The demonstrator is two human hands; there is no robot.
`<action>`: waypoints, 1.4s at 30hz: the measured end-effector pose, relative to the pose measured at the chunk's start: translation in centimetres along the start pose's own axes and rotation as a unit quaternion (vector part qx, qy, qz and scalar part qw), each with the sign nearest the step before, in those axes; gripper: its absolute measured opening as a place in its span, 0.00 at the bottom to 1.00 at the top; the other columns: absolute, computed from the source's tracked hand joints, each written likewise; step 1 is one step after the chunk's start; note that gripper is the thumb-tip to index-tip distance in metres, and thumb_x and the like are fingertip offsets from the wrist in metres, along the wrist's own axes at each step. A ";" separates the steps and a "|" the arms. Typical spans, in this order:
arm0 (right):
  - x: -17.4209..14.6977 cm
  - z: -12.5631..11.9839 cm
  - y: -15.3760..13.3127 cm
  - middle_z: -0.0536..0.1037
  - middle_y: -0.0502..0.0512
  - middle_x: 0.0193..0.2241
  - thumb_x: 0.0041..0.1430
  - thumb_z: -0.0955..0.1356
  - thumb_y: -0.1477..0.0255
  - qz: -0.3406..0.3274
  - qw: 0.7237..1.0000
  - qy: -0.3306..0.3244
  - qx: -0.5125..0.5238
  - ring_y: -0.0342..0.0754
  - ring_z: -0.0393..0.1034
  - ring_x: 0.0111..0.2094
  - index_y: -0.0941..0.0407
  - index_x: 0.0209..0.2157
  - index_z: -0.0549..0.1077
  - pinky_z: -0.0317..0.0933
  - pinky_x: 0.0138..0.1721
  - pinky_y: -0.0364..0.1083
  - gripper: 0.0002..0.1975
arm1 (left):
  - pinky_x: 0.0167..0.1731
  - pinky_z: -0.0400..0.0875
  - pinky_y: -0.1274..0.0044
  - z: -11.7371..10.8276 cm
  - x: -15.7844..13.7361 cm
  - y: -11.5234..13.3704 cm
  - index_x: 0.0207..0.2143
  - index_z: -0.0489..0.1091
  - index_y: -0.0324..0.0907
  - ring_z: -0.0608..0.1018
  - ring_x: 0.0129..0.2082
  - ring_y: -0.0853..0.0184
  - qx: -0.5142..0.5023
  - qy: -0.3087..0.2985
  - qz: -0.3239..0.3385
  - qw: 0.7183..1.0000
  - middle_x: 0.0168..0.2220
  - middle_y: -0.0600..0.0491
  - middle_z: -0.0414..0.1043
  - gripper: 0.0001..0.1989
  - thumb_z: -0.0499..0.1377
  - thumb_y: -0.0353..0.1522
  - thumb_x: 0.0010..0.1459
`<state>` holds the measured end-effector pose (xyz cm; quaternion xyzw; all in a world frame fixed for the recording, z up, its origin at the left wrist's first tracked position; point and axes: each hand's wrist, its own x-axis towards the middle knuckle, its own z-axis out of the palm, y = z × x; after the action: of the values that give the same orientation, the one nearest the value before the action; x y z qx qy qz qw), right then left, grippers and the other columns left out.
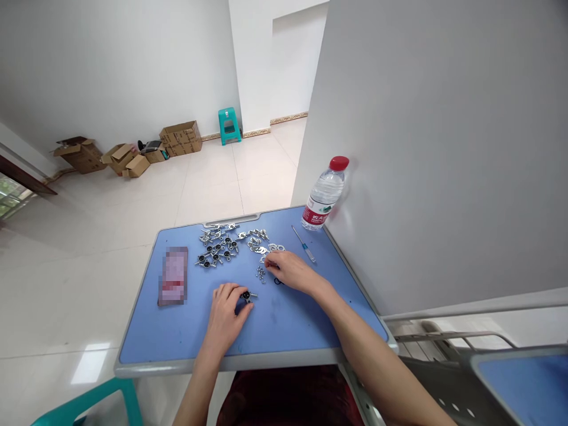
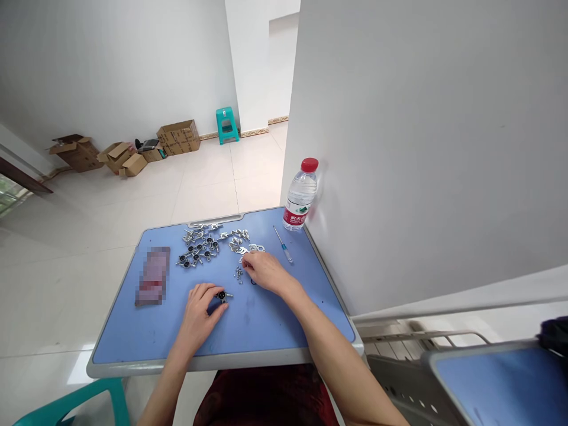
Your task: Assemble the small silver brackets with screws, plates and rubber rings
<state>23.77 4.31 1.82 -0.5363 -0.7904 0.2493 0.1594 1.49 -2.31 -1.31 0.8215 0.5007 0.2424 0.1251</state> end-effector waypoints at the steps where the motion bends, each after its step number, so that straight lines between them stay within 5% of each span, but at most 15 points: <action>1: 0.0 0.1 0.0 0.76 0.53 0.31 0.57 0.64 0.84 -0.004 1.000 -0.001 -0.002 0.45 0.67 0.32 0.57 0.31 0.74 0.53 0.33 0.41 0.10 | 0.43 0.67 0.67 0.0 0.0 0.0 0.45 0.69 0.45 0.73 0.44 0.59 0.000 0.003 0.000 1.000 0.43 0.51 0.73 0.11 0.60 0.29 0.59; 14: -0.1 0.3 -0.3 0.77 0.53 0.33 0.56 0.65 0.83 -0.015 1.000 -0.007 -0.013 0.46 0.68 0.33 0.56 0.34 0.75 0.54 0.34 0.42 0.10 | 0.44 0.66 0.65 0.1 0.0 -0.1 0.45 0.69 0.46 0.73 0.44 0.58 -0.014 -0.007 -0.008 1.000 0.43 0.49 0.73 0.10 0.59 0.30 0.60; 25: 0.1 -0.4 1.7 0.77 0.53 0.34 0.62 0.64 0.79 0.065 0.995 0.074 -0.032 0.46 0.69 0.32 0.55 0.36 0.75 0.51 0.29 0.42 0.08 | 0.43 0.68 0.67 0.1 0.0 -0.1 0.45 0.69 0.46 0.74 0.43 0.59 -0.001 0.009 0.001 1.000 0.42 0.51 0.73 0.10 0.59 0.30 0.59; 32: 1.3 -0.1 2.1 0.76 0.58 0.45 0.65 0.65 0.72 0.108 0.984 0.138 -0.043 0.49 0.72 0.38 0.54 0.49 0.71 0.58 0.34 0.44 0.12 | 0.43 0.67 0.67 0.2 0.0 -0.2 0.44 0.69 0.45 0.73 0.43 0.59 -0.001 0.006 -0.001 1.000 0.42 0.51 0.73 0.10 0.59 0.29 0.60; 42: 4.1 1.1 1.7 0.78 0.57 0.38 0.65 0.63 0.72 0.156 0.970 0.168 -0.082 0.50 0.72 0.35 0.56 0.38 0.75 0.55 0.30 0.45 0.09 | 0.43 0.67 0.65 0.3 -0.1 -0.3 0.44 0.69 0.45 0.74 0.43 0.58 -0.004 0.012 0.003 1.000 0.42 0.50 0.73 0.10 0.59 0.29 0.60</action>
<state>22.94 8.36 -0.11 -0.6986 -0.6764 0.1117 0.2047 1.40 -2.26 -1.77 0.8195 0.4990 0.2541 0.1216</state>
